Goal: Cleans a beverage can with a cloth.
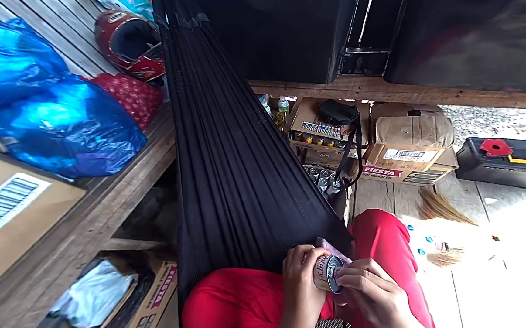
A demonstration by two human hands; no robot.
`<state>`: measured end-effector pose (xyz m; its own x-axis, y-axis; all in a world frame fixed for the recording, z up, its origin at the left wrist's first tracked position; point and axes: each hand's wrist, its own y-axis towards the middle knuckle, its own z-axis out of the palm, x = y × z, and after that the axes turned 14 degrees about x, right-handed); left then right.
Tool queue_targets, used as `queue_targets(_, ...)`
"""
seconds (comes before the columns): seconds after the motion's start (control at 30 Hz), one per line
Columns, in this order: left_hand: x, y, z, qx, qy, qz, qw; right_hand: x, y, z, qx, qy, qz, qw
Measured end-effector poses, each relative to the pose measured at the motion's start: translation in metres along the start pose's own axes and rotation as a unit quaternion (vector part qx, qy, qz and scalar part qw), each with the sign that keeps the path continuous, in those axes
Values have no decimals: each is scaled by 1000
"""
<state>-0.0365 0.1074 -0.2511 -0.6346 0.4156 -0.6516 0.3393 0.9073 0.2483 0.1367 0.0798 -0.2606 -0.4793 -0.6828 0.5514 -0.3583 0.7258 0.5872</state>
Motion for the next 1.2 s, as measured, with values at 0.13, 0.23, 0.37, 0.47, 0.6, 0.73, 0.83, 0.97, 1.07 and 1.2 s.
queue_targets(0.13, 20, -30, -33, 21, 1, -9, 1000, 36, 11, 44, -45, 16, 31, 998)
queue_targets(0.23, 36, -46, -66, 43, 7, -15, 999, 70, 19, 71, -46, 69, 59, 995)
queue_targets(0.37, 48, -56, -92, 47, 36, -20, 998, 83, 22, 91, -33, 162, 67, 984)
queue_targets(0.47, 46, -57, -91, 50, -21, -16, 998, 75, 26, 91, -94, 343, 90, 930)
queue_targets(0.6, 34, -49, -64, 65, -30, -9, 997, 65, 36, 74, -115, 246, 109, 956)
queue_targets(0.73, 21, -30, -32, 64, -34, -24, 997, 49, 28, 55, -98, 92, 117, 984)
queue_targets(0.83, 7, -14, -11, 61, -54, -41, 996, 40, 17, 28, -51, 81, 107, 990)
queue_targets(0.97, -16, 12, 20, 48, -59, -32, 997, 14, 10, -13, -11, 51, 63, 997)
queue_targets(1.07, -39, 30, 42, 55, -53, -27, 997, -15, 10, -42, -24, 19, 54, 998)
queue_targets(1.2, -56, 43, 60, 50, -68, -21, 996, -29, 14, -64, -50, 7, 92, 995)
